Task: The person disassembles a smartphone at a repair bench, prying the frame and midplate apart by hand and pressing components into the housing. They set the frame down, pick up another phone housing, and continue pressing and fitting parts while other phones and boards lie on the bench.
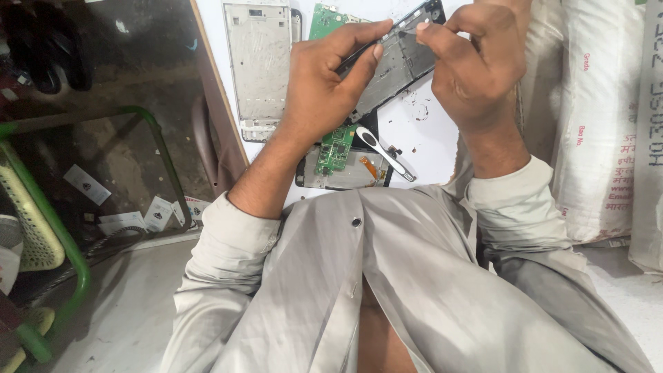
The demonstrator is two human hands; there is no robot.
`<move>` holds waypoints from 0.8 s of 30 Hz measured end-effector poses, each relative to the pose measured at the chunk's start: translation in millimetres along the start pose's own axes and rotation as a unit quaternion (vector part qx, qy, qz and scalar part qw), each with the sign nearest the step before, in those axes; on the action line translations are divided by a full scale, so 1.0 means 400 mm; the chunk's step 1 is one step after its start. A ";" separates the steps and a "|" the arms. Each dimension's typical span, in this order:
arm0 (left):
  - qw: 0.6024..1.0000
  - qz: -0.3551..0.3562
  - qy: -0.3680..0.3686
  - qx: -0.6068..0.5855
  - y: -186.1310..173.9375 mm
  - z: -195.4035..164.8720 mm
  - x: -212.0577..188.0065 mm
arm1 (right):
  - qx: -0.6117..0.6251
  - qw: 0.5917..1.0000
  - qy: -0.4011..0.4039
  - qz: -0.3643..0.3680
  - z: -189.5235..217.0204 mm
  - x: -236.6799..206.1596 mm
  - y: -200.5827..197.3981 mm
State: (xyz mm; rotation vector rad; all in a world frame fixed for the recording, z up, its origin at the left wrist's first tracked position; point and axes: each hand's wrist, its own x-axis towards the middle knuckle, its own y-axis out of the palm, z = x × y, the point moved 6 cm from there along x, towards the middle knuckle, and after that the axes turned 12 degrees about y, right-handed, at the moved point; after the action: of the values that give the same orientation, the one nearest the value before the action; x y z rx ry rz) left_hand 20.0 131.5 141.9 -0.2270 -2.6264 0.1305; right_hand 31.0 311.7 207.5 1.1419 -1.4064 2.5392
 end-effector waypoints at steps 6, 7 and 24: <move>1.000 0.001 -0.006 -0.005 0.003 0.006 -0.001 | -0.012 1.000 -0.022 -0.008 -0.002 -0.011 0.001; 1.000 -0.001 -0.006 -0.012 0.003 0.005 -0.001 | -0.009 1.000 -0.023 -0.007 -0.003 -0.011 0.000; 1.000 0.012 0.007 0.009 0.001 -0.005 0.000 | -0.030 0.997 -0.065 -0.023 0.007 -0.009 0.000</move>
State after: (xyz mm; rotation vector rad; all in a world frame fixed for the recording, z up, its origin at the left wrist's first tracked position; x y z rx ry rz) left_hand 21.0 132.1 143.6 -0.2534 -2.6086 0.1609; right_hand 35.2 310.8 206.0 1.3355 -1.4547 2.4126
